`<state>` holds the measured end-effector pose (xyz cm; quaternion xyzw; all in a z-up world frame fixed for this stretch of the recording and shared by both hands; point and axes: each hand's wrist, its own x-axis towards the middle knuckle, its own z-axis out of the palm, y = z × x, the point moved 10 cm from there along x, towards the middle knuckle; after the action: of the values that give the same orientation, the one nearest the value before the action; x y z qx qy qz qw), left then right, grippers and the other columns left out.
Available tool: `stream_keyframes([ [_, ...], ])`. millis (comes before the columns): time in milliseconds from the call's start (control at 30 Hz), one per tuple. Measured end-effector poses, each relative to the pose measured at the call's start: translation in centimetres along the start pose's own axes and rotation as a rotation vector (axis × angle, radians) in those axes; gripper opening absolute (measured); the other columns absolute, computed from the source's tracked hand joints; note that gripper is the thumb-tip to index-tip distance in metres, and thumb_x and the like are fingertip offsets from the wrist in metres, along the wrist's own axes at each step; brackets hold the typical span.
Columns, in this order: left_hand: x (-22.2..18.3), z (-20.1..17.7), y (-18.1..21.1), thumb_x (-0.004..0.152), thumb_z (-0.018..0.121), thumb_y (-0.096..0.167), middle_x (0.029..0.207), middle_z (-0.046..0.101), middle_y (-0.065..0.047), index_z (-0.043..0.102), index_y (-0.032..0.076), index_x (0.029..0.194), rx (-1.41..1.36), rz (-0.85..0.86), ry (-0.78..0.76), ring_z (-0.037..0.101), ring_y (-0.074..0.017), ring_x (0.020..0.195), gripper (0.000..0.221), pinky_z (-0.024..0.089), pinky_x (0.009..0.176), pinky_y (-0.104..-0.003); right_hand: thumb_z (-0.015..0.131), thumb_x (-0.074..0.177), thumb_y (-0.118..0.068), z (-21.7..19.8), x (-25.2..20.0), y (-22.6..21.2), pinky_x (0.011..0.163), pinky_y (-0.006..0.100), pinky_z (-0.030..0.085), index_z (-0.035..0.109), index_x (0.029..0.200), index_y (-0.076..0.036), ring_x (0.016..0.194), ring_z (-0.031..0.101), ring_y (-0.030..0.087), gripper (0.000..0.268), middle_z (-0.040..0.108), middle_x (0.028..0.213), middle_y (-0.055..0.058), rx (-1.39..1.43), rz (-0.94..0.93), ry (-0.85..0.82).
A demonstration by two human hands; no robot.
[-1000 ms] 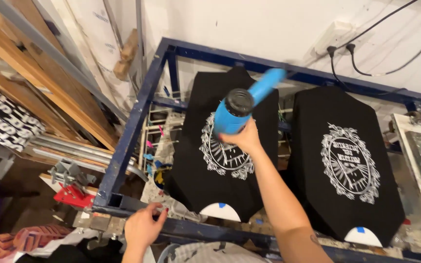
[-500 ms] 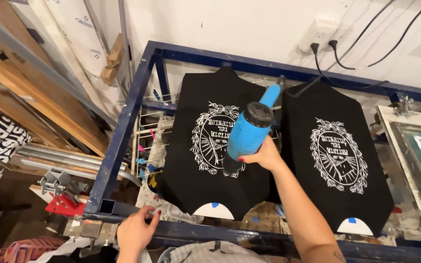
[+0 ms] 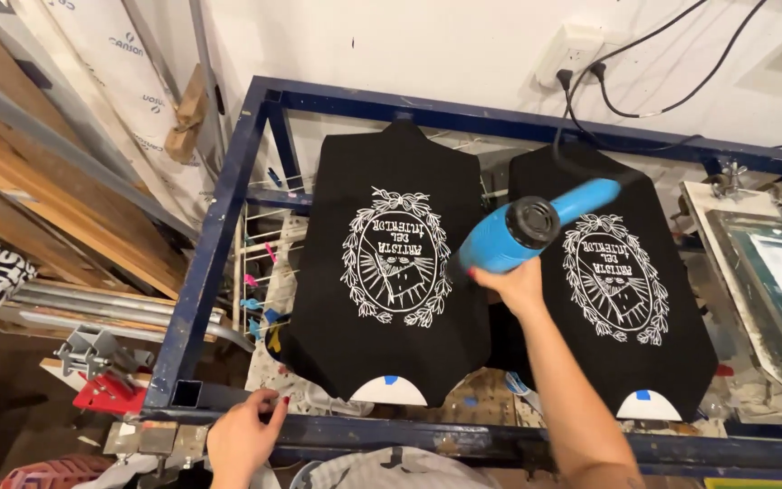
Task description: Drying ink on t-shirts with a heat gun and then performing screen printing using a squeegee.
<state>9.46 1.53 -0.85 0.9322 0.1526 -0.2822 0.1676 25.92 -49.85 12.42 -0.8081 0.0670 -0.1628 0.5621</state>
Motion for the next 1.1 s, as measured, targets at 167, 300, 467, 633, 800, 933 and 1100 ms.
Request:
stream_keyframes([
  [167,-0.1,-0.2,0.2,0.094,0.05,0.066,0.108,0.08,0.02,0.068,0.044,0.122,0.019,-0.009,-0.002,0.076,-0.0112,0.101,0.04,0.061,0.08,-0.031,0.097,0.053,-0.015,1.0,1.3,-1.3,0.094,0.04,0.059,0.067,0.12,-0.004,0.105,0.07,0.023,0.074,0.075,0.113,0.012,0.051,0.029,-0.132],
  [300,-0.3,-0.1,0.1,0.092,0.05,0.066,0.109,0.08,0.019,0.068,0.045,0.121,0.011,-0.024,-0.011,0.074,-0.0127,0.106,0.04,0.06,0.087,-0.034,0.098,0.058,-0.016,0.5,2.6,-2.5,0.1,0.04,0.054,0.059,0.128,-0.008,0.115,0.067,0.025,0.08,0.071,0.123,0.013,0.007,-0.156,0.048],
  [467,0.5,0.3,-0.1,0.094,0.048,0.068,0.101,0.08,0.024,0.068,0.044,0.119,0.028,-0.009,-0.012,0.075,-0.0073,0.093,0.04,0.059,0.074,-0.028,0.098,0.054,-0.02,1.8,4.1,-1.8,0.096,0.041,0.058,0.06,0.128,-0.005,0.112,0.068,0.025,0.085,0.072,0.121,0.013,0.005,-0.037,-0.032],
  [633,0.5,0.5,0.0,0.094,0.048,0.067,0.101,0.081,0.023,0.067,0.045,0.118,0.006,0.0,-0.041,0.075,-0.0067,0.094,0.038,0.06,0.073,-0.027,0.097,0.056,-0.015,2.5,4.7,-2.5,0.091,0.038,0.058,0.063,0.12,-0.007,0.106,0.069,0.022,0.074,0.073,0.113,0.01,0.037,-0.067,0.07],
  [800,1.0,0.7,0.0,0.095,0.05,0.067,0.085,0.08,0.022,0.071,0.041,0.112,-0.008,0.052,0.016,0.074,-0.0076,0.076,0.037,0.056,0.063,-0.026,0.099,0.053,-0.016,4.1,6.4,-2.1,0.093,0.04,0.059,0.054,0.132,-0.006,0.108,0.068,0.023,0.091,0.071,0.12,0.014,0.076,-0.095,0.08],
  [933,1.2,1.0,-0.3,0.095,0.049,0.067,0.09,0.081,0.021,0.069,0.042,0.113,-0.02,0.055,0.007,0.074,-0.0095,0.083,0.037,0.058,0.069,-0.029,0.097,0.054,-0.017,4.4,6.6,-3.0,0.097,0.037,0.054,0.055,0.132,-0.009,0.111,0.066,0.02,0.089,0.07,0.122,0.01,0.078,-0.08,0.159],
  [1100,0.5,0.5,0.1,0.095,0.049,0.066,0.091,0.081,0.022,0.068,0.042,0.115,-0.011,0.044,0.003,0.074,-0.0089,0.085,0.038,0.059,0.069,-0.029,0.099,0.056,-0.018,7.0,8.1,-3.3,0.094,0.037,0.058,0.059,0.125,-0.007,0.105,0.068,0.02,0.081,0.072,0.118,0.011,0.097,-0.113,0.025],
])
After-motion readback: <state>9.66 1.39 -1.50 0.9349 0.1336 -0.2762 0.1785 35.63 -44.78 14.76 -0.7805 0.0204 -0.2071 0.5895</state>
